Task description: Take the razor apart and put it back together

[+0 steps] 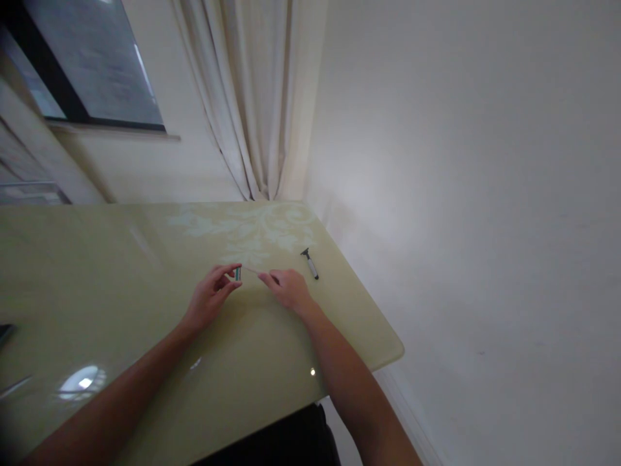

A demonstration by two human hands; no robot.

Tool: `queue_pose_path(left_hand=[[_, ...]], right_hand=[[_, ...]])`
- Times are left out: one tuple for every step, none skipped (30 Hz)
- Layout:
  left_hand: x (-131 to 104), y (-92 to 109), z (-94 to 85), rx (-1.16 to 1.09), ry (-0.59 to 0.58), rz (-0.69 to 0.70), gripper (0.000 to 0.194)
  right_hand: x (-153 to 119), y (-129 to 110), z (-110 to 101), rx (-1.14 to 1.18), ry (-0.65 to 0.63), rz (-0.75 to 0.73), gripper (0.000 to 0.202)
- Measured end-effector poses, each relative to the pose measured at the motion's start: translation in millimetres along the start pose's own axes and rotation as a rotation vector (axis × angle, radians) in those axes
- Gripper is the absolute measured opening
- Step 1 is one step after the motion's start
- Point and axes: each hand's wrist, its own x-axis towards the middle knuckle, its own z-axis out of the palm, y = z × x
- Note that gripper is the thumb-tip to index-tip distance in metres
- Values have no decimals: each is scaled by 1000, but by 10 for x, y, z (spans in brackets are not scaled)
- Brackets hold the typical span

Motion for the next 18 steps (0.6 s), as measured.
queue_pose_path(left_hand=[[-1,0,1,2,-3,1,34],[-4,-1,3,5,-4,3,34],[-7,-3,6,8,0,7,35],[-10,-5,11,10,8,11,35],[-14,-7,17,11,17,14,35],[-18,-10,23,12,21,16,34],[-22,-13,29,13,24,16,34],[-24,-15,34,12,25,16,34],[-26,-17,37,10,24,14,34],[-27,-19,40,8,20,12,34],[-27,-20,41,5,18,10,35],[-25,-21,41,0,17,7,35],[-23,-22,40,-6,18,5,35],[-20,-24,39,-12,19,2,35],[-17,-25,35,-16,21,0,35],[-13,-26,31,-17,21,-2,35],[-10,-27,26,-15,21,-3,35],[-7,-27,20,-11,20,-5,34]], right_hand=[[1,-1,1,11,-5,-6,58],[3,-3,3,27,-18,-23,59],[4,-5,5,44,-32,-42,59],[5,-8,6,54,-39,-53,59],[7,-10,7,55,-35,-51,59],[8,-11,8,47,-19,-37,59],[9,-10,8,38,3,-18,59],[9,-8,8,34,18,-5,58],[9,-6,8,38,17,-7,58],[9,-4,8,48,0,-22,58],[8,-3,9,61,-22,-43,59],[8,-4,9,69,-42,-58,59],[7,-7,8,68,-50,-61,59],[6,-11,7,56,-41,-49,59],[5,-15,4,41,-21,-29,59],[4,-19,-1,31,-5,-15,59],[2,-22,-5,32,-7,-17,59],[1,-23,-10,44,-30,-33,59]])
